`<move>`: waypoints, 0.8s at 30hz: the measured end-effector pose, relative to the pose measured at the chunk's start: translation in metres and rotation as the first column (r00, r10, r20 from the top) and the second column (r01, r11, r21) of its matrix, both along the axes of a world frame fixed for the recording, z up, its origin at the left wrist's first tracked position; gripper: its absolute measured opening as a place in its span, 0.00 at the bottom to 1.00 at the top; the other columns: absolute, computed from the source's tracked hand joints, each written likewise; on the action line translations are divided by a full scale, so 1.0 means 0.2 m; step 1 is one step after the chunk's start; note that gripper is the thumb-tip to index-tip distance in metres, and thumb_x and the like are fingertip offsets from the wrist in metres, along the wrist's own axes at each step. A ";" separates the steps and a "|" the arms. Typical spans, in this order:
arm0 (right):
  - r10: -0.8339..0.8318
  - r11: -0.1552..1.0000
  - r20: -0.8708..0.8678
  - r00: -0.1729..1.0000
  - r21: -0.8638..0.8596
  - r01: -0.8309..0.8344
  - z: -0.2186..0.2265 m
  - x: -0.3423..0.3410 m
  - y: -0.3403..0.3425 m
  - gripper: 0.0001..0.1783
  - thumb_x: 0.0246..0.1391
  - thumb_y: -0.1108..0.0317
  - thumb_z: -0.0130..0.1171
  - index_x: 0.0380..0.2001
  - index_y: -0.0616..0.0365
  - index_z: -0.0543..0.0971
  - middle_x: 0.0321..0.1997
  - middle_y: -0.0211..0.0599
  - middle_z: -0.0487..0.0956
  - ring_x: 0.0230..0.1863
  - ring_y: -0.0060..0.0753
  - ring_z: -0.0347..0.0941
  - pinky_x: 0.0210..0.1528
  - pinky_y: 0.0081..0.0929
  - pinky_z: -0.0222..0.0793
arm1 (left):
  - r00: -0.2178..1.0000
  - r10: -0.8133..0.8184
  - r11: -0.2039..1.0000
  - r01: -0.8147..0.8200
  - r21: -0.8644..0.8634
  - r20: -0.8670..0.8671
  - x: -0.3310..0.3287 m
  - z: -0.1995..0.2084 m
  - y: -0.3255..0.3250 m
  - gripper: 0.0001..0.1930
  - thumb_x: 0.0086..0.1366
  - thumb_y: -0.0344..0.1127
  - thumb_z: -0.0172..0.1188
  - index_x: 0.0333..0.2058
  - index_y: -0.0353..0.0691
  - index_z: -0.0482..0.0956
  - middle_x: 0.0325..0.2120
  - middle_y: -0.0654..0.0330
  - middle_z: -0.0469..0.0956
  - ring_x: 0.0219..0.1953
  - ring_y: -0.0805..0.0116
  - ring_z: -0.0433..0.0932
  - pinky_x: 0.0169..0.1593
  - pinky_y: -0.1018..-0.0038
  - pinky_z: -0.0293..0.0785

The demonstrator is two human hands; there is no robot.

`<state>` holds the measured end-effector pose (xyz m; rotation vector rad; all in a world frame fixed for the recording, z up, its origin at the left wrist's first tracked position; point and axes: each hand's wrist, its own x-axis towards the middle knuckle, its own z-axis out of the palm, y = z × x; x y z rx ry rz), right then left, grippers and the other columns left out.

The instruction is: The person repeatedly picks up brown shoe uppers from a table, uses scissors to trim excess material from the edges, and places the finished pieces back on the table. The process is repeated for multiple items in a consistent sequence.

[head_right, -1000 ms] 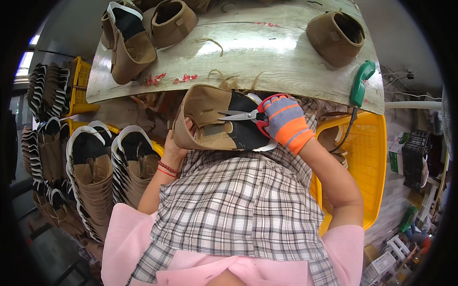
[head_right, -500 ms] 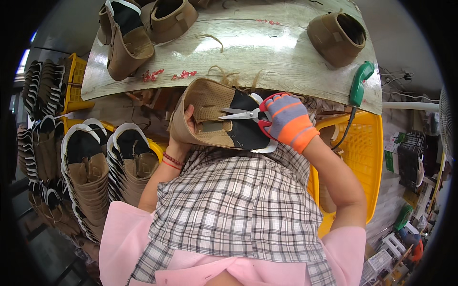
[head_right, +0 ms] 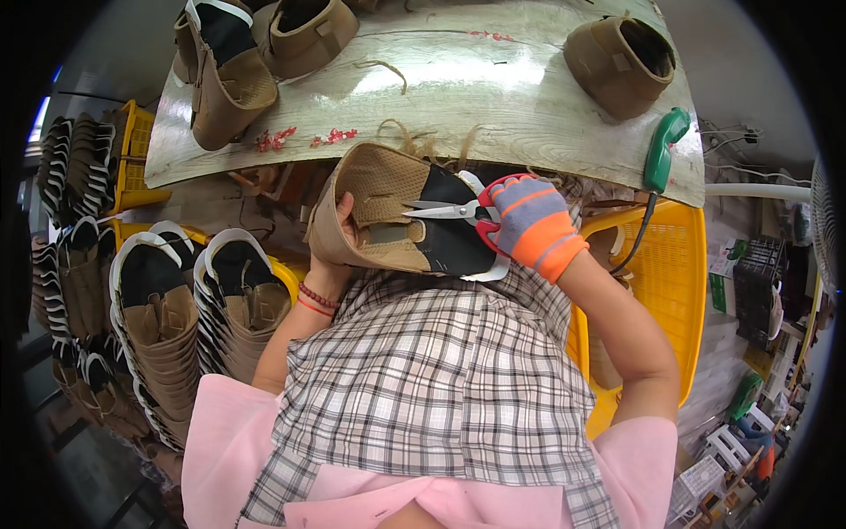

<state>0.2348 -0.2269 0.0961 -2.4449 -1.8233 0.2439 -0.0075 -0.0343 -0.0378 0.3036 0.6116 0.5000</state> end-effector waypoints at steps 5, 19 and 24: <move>0.006 0.999 0.071 0.997 -0.045 -0.003 -0.02 0.02 0.00 0.14 0.42 0.58 0.71 0.33 0.50 0.82 0.31 0.35 0.81 0.37 0.42 0.77 0.41 0.37 0.74 | 1.000 0.005 1.000 -0.005 -0.023 0.012 0.00 0.01 0.00 0.27 0.69 0.44 0.61 0.62 0.38 0.67 0.57 0.54 0.73 0.58 0.59 0.74 0.59 0.59 0.76; 0.116 0.993 0.052 0.992 -0.002 -0.117 0.06 -0.08 0.26 0.17 0.43 0.58 0.70 0.36 0.50 0.80 0.40 0.38 0.80 0.47 0.41 0.76 0.54 0.39 0.69 | 0.985 -0.063 0.985 0.036 0.168 0.163 0.06 0.22 -0.02 0.24 0.70 0.41 0.60 0.59 0.36 0.69 0.54 0.53 0.76 0.56 0.57 0.76 0.59 0.54 0.76; 0.161 0.987 0.175 0.971 -0.026 -0.159 0.07 -0.06 0.29 0.16 0.44 0.58 0.70 0.36 0.50 0.80 0.37 0.37 0.81 0.45 0.39 0.78 0.52 0.36 0.72 | 0.990 -0.046 0.992 0.030 0.124 0.130 0.06 0.20 -0.02 0.23 0.70 0.41 0.60 0.58 0.36 0.70 0.54 0.53 0.76 0.56 0.57 0.76 0.59 0.54 0.75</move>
